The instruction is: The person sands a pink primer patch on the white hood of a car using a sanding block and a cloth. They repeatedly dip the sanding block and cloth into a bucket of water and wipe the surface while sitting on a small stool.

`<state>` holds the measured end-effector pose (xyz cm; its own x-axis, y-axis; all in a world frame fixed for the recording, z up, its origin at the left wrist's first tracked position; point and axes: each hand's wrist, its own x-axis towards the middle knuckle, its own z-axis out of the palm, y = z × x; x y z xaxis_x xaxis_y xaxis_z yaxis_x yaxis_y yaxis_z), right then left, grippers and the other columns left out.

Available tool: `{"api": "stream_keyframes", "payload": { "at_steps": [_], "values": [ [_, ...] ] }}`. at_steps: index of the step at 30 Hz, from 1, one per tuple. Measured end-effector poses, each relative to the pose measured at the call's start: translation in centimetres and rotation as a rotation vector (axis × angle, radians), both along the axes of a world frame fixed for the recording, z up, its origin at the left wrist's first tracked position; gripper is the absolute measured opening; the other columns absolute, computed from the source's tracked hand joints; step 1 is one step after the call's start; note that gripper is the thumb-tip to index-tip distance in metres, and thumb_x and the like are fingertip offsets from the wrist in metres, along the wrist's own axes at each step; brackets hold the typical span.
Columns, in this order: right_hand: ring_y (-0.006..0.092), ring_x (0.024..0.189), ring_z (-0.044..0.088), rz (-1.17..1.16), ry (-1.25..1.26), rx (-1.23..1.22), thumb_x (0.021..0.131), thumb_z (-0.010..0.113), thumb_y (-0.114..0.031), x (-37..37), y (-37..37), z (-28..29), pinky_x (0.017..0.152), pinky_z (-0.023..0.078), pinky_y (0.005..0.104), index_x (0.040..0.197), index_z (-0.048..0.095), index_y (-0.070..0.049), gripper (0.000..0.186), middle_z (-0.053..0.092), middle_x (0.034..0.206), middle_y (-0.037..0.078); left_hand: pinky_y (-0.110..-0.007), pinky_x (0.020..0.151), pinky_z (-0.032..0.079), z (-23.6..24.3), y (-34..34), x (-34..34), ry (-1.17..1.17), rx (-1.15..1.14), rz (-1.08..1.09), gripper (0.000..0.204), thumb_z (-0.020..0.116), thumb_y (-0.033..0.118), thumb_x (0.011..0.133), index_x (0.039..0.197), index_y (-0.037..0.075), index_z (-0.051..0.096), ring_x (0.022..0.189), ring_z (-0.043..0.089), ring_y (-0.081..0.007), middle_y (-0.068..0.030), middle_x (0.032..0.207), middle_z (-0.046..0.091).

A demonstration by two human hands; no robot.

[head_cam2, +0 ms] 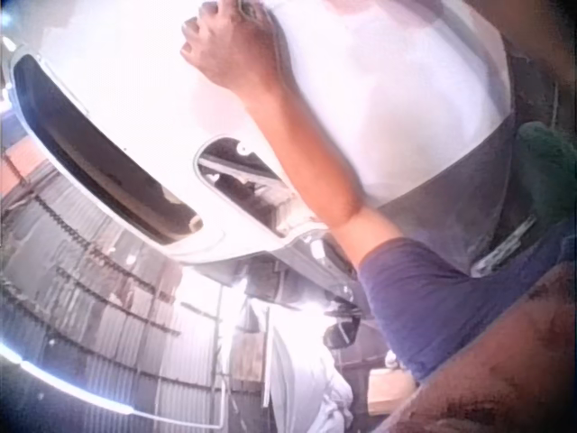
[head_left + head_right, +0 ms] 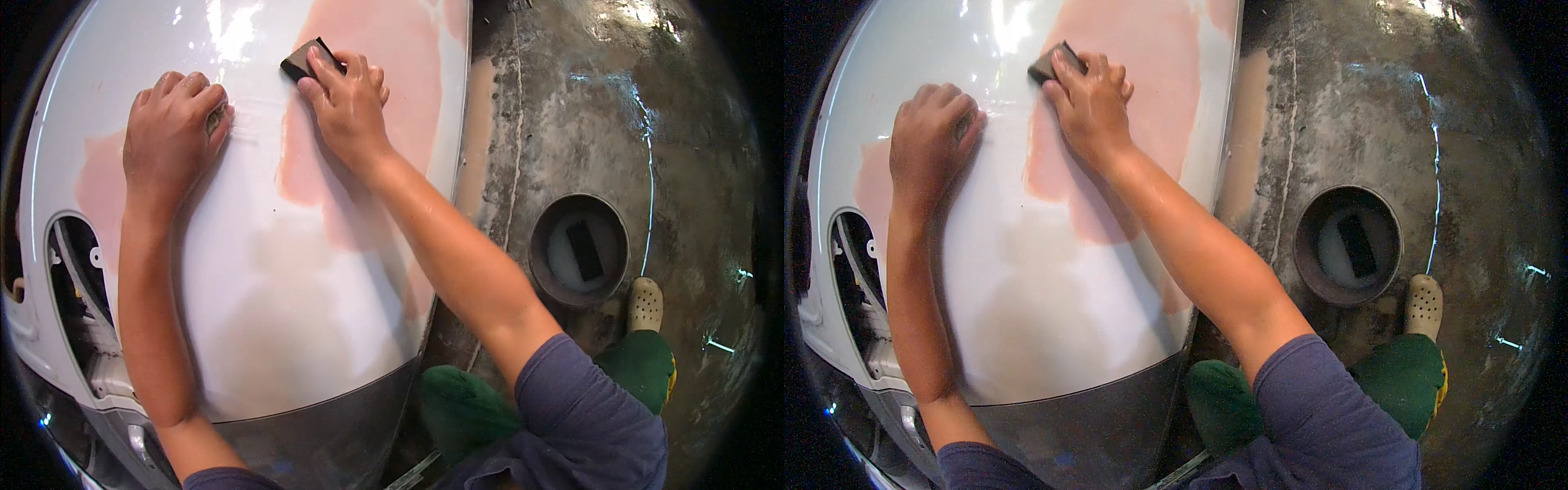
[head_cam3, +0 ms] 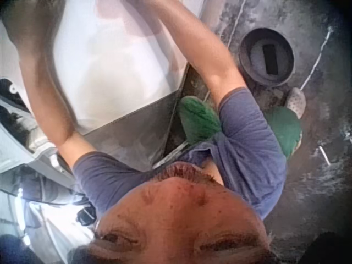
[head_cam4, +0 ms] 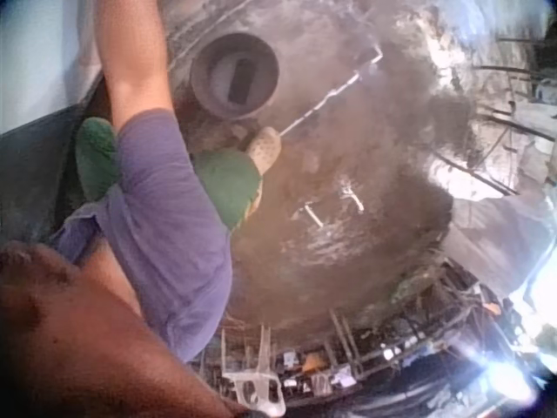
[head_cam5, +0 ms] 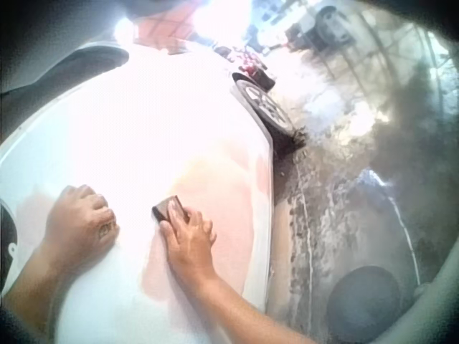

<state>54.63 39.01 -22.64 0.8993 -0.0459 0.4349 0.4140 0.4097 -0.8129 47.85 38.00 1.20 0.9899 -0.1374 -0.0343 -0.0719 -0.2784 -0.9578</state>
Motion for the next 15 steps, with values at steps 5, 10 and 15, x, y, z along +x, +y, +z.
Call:
{"api": "stream_keyframes", "payload": {
  "at_steps": [5,10,15],
  "values": [
    [0.0358,0.120,0.050,0.156,-0.076,0.053,0.095,0.074,-0.022,-11.0,-1.4,-3.0,0.102,0.037,0.0494,0.142,0.068,-0.019,0.047,0.058,0.137,0.015,-0.039,0.094,0.052,0.0,1.2,-0.7,-0.031,0.037,-0.003,0.012,0.081,0.021,0.088,0.094,0.015,0.072,0.107,0.066,-0.0199,0.0004,0.102,0.072],
    [0.0374,0.116,0.052,-0.072,-0.121,0.065,0.096,0.072,-0.019,-0.9,0.9,-1.3,0.098,0.040,0.0520,0.139,0.069,-0.018,0.044,0.062,0.134,0.016,-0.042,0.090,0.052,0.0,0.6,-0.2,0.046,-0.060,-0.114,0.012,0.077,0.015,0.085,0.093,0.010,0.070,0.103,0.064,-0.0267,-0.0056,0.098,0.067],
    [0.0383,0.115,0.053,-0.049,-0.101,0.091,0.093,0.075,-0.022,-4.1,1.5,-2.3,0.100,0.041,0.0517,0.140,0.069,-0.018,0.047,0.062,0.135,0.016,-0.041,0.093,0.051,-0.2,0.8,-0.7,0.074,-0.044,-0.039,0.016,0.080,0.014,0.083,0.096,0.012,0.071,0.106,0.064,-0.0244,-0.0032,0.101,0.069]
  ]
}}
